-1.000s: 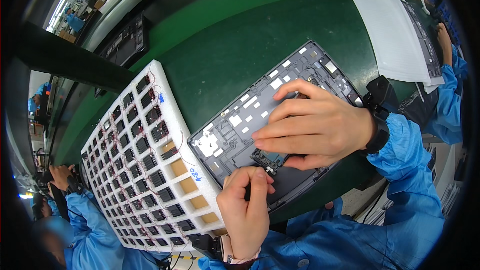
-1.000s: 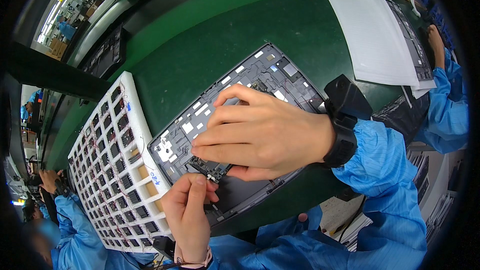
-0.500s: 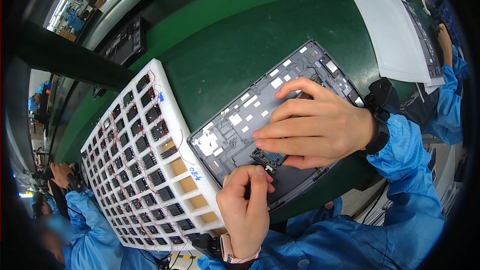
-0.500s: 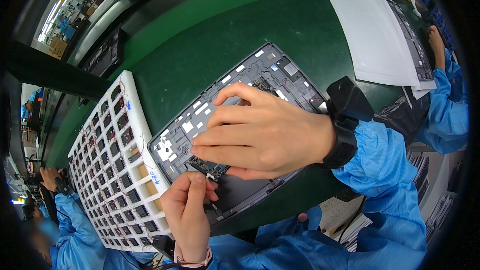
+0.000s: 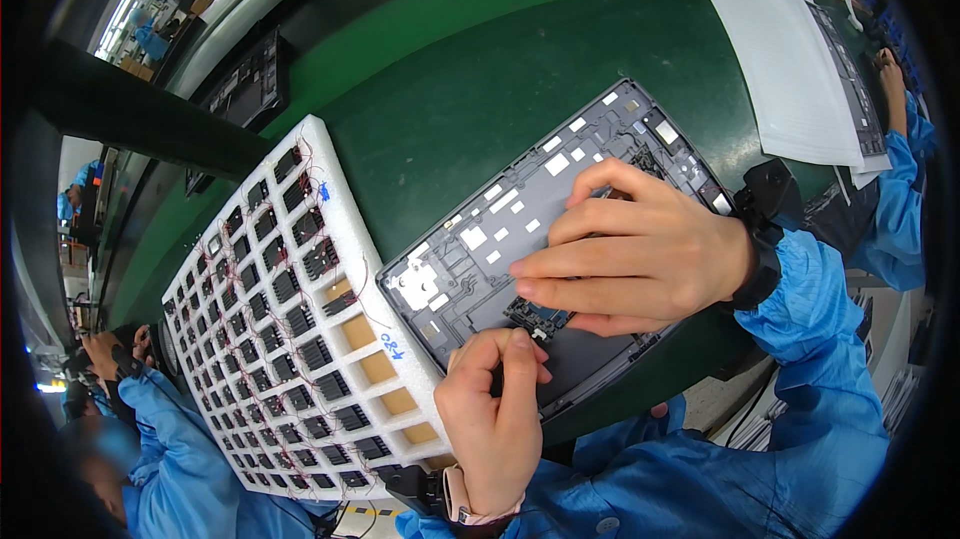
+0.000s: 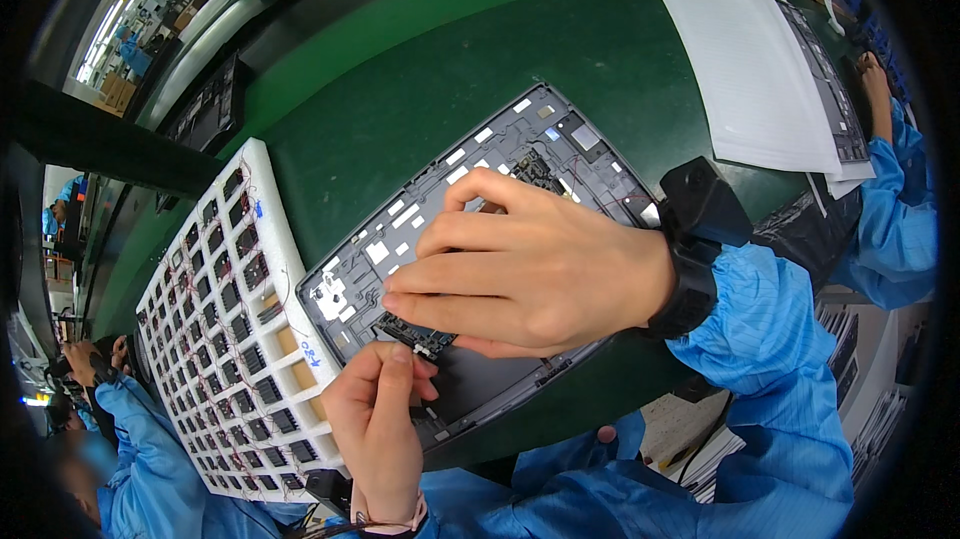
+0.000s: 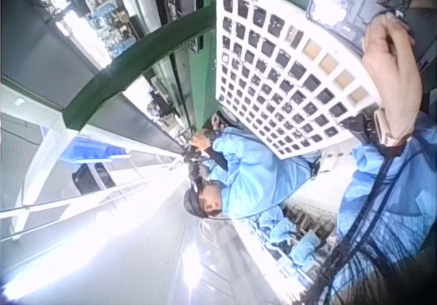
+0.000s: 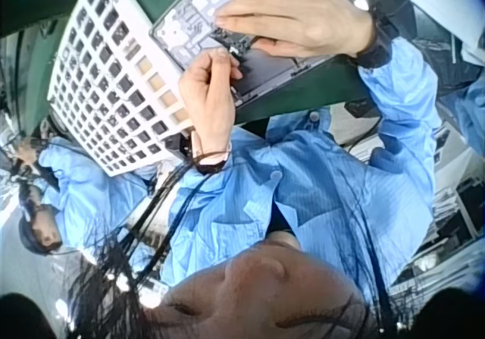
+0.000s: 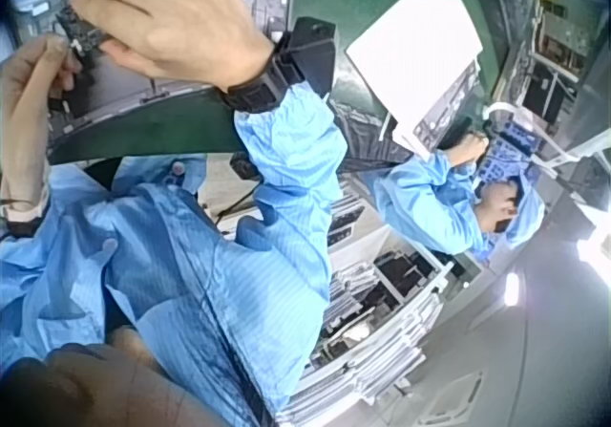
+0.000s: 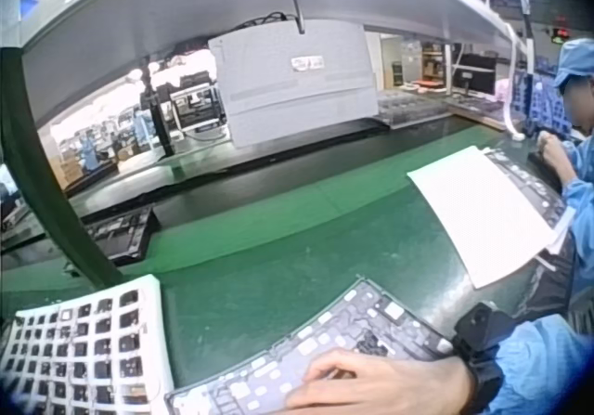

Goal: Installing internal components and connecting ribbon cables inside the chassis of electronic tablet devices on a production line.

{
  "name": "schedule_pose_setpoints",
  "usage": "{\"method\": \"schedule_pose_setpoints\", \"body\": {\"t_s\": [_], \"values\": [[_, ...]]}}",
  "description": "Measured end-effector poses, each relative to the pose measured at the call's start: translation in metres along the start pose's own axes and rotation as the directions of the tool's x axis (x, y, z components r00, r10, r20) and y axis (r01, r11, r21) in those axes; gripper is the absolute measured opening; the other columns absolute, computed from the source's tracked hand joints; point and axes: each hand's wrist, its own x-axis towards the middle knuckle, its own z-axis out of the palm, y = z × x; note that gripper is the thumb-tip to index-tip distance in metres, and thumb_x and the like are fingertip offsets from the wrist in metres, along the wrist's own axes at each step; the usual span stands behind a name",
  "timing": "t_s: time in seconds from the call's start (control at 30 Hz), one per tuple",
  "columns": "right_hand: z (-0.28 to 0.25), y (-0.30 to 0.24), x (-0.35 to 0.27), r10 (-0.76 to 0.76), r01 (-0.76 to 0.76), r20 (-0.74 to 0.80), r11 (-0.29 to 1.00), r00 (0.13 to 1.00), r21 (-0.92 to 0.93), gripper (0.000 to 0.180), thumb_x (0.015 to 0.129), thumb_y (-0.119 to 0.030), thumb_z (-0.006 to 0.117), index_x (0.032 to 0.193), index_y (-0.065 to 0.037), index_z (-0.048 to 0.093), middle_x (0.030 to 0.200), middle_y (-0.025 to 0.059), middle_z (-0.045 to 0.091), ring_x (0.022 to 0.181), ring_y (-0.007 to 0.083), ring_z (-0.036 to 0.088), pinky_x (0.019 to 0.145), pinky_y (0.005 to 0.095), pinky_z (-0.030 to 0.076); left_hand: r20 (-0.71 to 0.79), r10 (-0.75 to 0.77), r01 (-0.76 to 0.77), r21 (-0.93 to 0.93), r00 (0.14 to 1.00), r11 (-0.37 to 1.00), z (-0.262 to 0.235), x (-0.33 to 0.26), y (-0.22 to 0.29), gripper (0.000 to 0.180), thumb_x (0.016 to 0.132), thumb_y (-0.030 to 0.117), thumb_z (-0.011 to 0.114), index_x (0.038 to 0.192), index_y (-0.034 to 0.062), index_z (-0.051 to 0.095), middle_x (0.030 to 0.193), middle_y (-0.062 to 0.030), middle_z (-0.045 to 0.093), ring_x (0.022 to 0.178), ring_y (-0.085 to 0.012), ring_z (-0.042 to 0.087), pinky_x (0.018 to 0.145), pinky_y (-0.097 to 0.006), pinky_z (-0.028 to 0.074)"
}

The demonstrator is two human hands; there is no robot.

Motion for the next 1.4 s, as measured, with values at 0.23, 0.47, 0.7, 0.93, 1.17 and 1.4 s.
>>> {"method": "schedule_pose_setpoints", "body": {"t_s": [0.23,0.47,0.7,0.93,1.17,1.4], "values": [[0.0024,-0.0011,0.0002,-0.025,0.022,-0.043,0.998,0.999,-0.05,0.039,0.066,-0.012,0.075,0.103,-0.001,0.068,0.107,0.0063,0.064,0.093,0.0208,0.06,0.079,0.0342,0.047,-0.006,-0.006,0.006,0.005,1.0,1.0,0.0008,-0.0006,0.0012,0.022,0.095,0.012,0.054,0.079,-0.0006,0.062,0.066,-0.0065,0.062,0.066,-0.0159,0.055,0.065,-0.029,0.042],[0.0047,-0.0008,-0.0002,-0.044,0.038,-0.083,0.997,0.996,-0.072,0.034,0.067,-0.011,0.072,0.099,0.0,0.069,0.105,0.0059,0.065,0.091,0.0204,0.06,0.076,0.0325,0.048,-0.019,-0.007,0.007,-0.007,1.0,1.0,0.0013,-0.0009,0.0005,0.021,0.095,0.012,0.054,0.08,-0.0005,0.062,0.066,-0.0065,0.062,0.066,-0.0156,0.056,0.065,-0.029,0.043],[0.004,-0.0013,0.0006,-0.059,0.049,-0.096,0.993,0.994,-0.103,0.031,0.067,-0.01,0.07,0.097,0.0,0.069,0.103,0.0067,0.066,0.09,0.0207,0.061,0.075,0.0316,0.048,-0.032,-0.006,0.005,-0.026,0.999,1.0,0.002,-0.0009,-0.0009,0.021,0.095,0.011,0.055,0.08,-0.0007,0.062,0.067,-0.0069,0.062,0.066,-0.0154,0.056,0.064,-0.029,0.043],[0.0048,-0.0021,0.0004,-0.079,0.066,-0.1,0.99,0.992,-0.127,0.029,0.068,-0.008,0.068,0.095,0.001,0.069,0.101,0.0074,0.066,0.089,0.0211,0.061,0.074,0.0313,0.049,-0.033,-0.016,0.016,-0.009,0.999,1.0,0.0021,-0.0008,0.0,0.021,0.095,0.011,0.055,0.079,-0.0004,0.062,0.067,-0.0068,0.062,0.065,-0.0154,0.056,0.064,-0.029,0.043],[0.005,-0.0023,0.0004,-0.081,0.066,-0.104,0.988,0.991,-0.141,0.031,0.068,-0.008,0.068,0.096,0.002,0.069,0.1,0.0076,0.065,0.088,0.021,0.06,0.072,0.0318,0.049,-0.051,-0.009,0.008,-0.017,0.999,1.0,0.0034,-0.0007,-0.0003,0.021,0.094,0.011,0.056,0.079,-0.0007,0.062,0.067,-0.0068,0.062,0.065,-0.0153,0.056,0.064,-0.029,0.043],[0.0058,-0.0023,0.0009,-0.087,0.068,-0.115,0.985,0.99,-0.158,0.03,0.068,-0.007,0.068,0.096,0.003,0.069,0.1,0.0078,0.064,0.086,0.0211,0.059,0.071,0.0318,0.048,-0.065,-0.003,0.003,0.001,0.998,1.0,0.0044,-0.0004,0.0004,0.021,0.095,0.012,0.056,0.078,-0.0007,0.062,0.067,-0.0074,0.062,0.065,-0.0161,0.056,0.064,-0.029,0.043]]}}
